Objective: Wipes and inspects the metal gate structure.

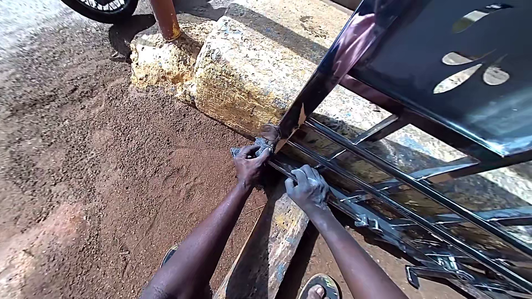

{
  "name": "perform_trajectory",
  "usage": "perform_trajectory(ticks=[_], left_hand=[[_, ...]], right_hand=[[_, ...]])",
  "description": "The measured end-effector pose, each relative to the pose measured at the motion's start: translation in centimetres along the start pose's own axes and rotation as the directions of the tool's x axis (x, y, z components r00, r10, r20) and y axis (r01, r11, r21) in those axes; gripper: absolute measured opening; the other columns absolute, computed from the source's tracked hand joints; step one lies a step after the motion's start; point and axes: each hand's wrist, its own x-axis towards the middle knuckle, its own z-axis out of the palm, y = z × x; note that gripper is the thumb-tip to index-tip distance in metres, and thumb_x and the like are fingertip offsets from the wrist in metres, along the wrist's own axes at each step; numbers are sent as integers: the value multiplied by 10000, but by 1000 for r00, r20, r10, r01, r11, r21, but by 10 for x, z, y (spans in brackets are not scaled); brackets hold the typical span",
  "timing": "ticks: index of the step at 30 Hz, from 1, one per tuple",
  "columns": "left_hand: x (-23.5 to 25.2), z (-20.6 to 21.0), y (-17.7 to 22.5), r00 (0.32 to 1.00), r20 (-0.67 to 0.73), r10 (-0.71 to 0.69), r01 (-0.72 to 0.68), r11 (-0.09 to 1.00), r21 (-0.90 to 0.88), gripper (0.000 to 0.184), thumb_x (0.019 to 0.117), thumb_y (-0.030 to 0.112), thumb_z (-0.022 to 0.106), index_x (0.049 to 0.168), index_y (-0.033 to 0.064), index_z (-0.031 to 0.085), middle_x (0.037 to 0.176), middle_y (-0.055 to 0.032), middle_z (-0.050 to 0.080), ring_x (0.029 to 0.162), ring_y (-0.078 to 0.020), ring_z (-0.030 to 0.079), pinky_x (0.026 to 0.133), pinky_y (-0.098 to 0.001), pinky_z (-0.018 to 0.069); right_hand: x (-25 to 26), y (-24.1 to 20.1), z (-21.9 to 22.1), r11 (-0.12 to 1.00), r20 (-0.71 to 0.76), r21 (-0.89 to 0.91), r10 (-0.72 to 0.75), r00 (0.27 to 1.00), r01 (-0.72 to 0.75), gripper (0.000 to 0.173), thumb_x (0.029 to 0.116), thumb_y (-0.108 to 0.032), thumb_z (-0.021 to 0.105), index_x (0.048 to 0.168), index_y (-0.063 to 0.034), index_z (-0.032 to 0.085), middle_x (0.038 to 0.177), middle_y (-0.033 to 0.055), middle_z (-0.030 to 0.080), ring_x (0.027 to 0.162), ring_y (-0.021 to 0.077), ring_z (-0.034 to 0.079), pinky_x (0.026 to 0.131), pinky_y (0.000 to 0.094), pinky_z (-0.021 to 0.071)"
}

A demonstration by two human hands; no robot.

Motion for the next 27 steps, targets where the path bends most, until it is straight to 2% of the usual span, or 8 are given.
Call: perform_trajectory(ticks=[3, 6, 9, 13, 18, 24, 27], left_hand=[[2, 2, 1, 1000, -9, 10, -9, 1000, 25, 236, 779, 232, 854, 936, 77, 771, 916, -33, 725, 790, -106, 672, 739, -307, 572], [4, -1, -6, 997, -16, 72, -71, 997, 41, 199, 778, 189, 838, 916, 62, 771, 920, -42, 730, 790, -108, 673, 726, -310, 575], [7, -3, -6, 987, 3, 159, -158, 984, 84, 192, 778, 173, 830, 901, 38, 770, 933, -61, 736, 797, -108, 685, 740, -303, 587], [12, -9, -4, 926, 61, 372, -377, 908, 181, 143, 789, 163, 781, 856, 36, 782, 870, -59, 748, 737, -87, 685, 702, -291, 582], [20, -13, -2, 852, 129, 507, -523, 832, 183, 125, 799, 137, 759, 821, 15, 772, 805, -74, 749, 701, -82, 695, 687, -272, 591], [24, -14, -12, 802, 139, 581, -597, 785, 164, 125, 853, 118, 709, 820, 13, 769, 828, -71, 749, 710, -64, 689, 685, -245, 585], [27, -14, -13, 797, 158, 583, -601, 791, 116, 135, 839, 150, 769, 843, 16, 773, 845, -63, 747, 733, -62, 692, 701, -239, 595]], right_hand=[[0, 0, -1, 1000, 7, 7, 2, 1000, -2, 246, 855, -230, 574, 818, -45, 731, 830, 135, 696, 751, 317, 698, 589, 444, 549], [2, -4, -5, 1000, 36, 23, 8, 999, -9, 247, 856, -218, 578, 835, -23, 729, 840, 158, 694, 764, 343, 701, 595, 471, 552], [0, -3, -3, 1000, 17, 7, 9, 1000, -9, 241, 848, -229, 585, 815, -36, 726, 832, 144, 694, 757, 327, 700, 590, 459, 549], [0, -3, -4, 1000, 33, 7, 8, 999, -8, 229, 847, -220, 589, 826, -37, 724, 837, 144, 691, 759, 328, 700, 584, 455, 548], [1, -3, -5, 1000, 35, 26, 13, 999, -14, 218, 855, -216, 579, 814, -41, 704, 817, 139, 673, 739, 324, 686, 573, 448, 534], [-1, -1, -5, 999, 64, 29, 20, 998, -21, 230, 871, -224, 573, 838, -47, 716, 850, 140, 684, 771, 326, 691, 600, 449, 545], [-1, 0, -3, 999, 50, 26, 18, 999, -19, 229, 869, -223, 571, 830, -50, 715, 844, 133, 684, 766, 318, 690, 599, 443, 545]])
